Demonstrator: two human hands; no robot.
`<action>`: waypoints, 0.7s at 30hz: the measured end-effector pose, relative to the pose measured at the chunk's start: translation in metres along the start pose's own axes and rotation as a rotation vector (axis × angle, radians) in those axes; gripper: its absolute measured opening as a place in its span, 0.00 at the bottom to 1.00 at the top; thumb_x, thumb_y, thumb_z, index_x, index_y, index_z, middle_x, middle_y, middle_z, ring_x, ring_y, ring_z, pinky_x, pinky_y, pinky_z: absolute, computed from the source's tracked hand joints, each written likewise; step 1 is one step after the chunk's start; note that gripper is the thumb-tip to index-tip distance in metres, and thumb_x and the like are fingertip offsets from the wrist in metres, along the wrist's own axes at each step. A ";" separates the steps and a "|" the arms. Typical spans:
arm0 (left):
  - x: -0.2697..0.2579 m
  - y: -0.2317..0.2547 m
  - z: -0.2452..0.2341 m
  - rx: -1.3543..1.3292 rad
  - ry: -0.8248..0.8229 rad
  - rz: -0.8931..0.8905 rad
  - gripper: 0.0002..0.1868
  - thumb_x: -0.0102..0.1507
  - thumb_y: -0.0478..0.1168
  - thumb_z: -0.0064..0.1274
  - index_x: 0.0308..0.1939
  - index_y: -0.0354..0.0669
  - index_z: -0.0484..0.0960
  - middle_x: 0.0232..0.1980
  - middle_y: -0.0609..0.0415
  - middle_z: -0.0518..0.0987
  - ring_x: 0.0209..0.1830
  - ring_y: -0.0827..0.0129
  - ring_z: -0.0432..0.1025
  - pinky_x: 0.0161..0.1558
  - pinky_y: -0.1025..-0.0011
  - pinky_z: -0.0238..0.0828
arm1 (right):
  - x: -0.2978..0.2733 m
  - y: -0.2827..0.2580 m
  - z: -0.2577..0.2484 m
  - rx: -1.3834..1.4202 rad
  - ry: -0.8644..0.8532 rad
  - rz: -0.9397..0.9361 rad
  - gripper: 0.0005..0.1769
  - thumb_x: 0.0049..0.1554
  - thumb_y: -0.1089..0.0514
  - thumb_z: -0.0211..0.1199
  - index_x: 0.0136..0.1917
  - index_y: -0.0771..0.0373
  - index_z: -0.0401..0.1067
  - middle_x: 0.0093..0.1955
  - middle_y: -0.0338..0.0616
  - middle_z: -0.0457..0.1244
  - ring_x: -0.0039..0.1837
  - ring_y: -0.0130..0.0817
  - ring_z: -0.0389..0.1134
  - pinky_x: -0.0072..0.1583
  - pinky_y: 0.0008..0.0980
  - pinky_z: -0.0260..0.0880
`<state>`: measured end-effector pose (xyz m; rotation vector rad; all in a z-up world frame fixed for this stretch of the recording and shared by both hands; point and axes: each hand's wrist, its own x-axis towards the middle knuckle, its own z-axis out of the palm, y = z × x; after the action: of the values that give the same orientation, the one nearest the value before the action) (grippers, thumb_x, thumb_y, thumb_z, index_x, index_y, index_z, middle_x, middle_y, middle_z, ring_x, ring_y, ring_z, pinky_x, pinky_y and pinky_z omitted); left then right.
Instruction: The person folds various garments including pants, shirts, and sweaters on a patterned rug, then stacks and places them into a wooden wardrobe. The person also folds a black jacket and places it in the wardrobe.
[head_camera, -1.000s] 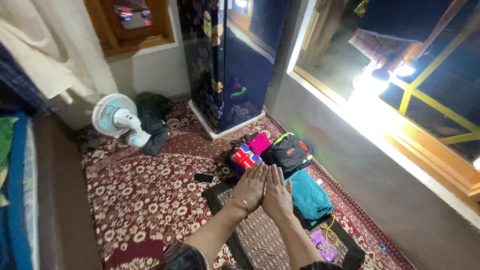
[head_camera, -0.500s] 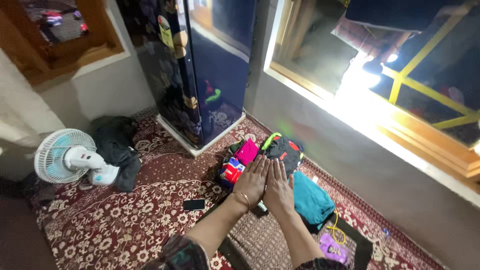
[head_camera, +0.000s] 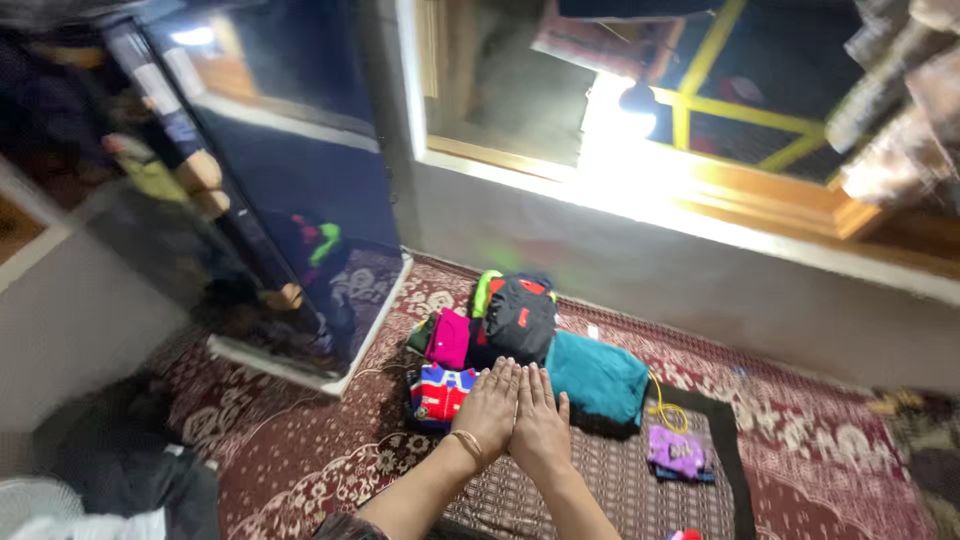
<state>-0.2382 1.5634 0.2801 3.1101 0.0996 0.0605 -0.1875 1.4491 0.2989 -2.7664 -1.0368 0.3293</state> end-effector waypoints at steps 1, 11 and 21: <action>0.002 0.001 0.004 0.003 -0.018 0.030 0.36 0.65 0.39 0.34 0.77 0.29 0.49 0.82 0.36 0.47 0.83 0.51 0.39 0.77 0.55 0.33 | -0.003 0.003 0.004 0.001 -0.014 0.028 0.48 0.55 0.54 0.53 0.82 0.61 0.35 0.86 0.44 0.32 0.86 0.39 0.28 0.79 0.55 0.30; 0.004 0.037 0.012 -0.026 -0.132 0.247 0.37 0.66 0.39 0.34 0.78 0.28 0.47 0.82 0.35 0.46 0.83 0.50 0.38 0.77 0.56 0.32 | -0.038 0.039 0.040 0.038 0.154 0.156 0.41 0.58 0.58 0.46 0.82 0.63 0.40 0.86 0.49 0.36 0.86 0.44 0.32 0.78 0.59 0.30; 0.017 0.097 0.037 -0.077 -0.064 0.296 0.36 0.66 0.39 0.34 0.77 0.28 0.48 0.81 0.35 0.47 0.83 0.49 0.40 0.77 0.55 0.34 | -0.064 0.091 0.036 0.018 0.012 0.268 0.39 0.61 0.56 0.40 0.83 0.60 0.37 0.87 0.45 0.33 0.86 0.40 0.28 0.79 0.56 0.28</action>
<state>-0.2136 1.4670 0.2467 3.0186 -0.3550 -0.0283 -0.1872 1.3419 0.2529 -2.8887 -0.6555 0.3530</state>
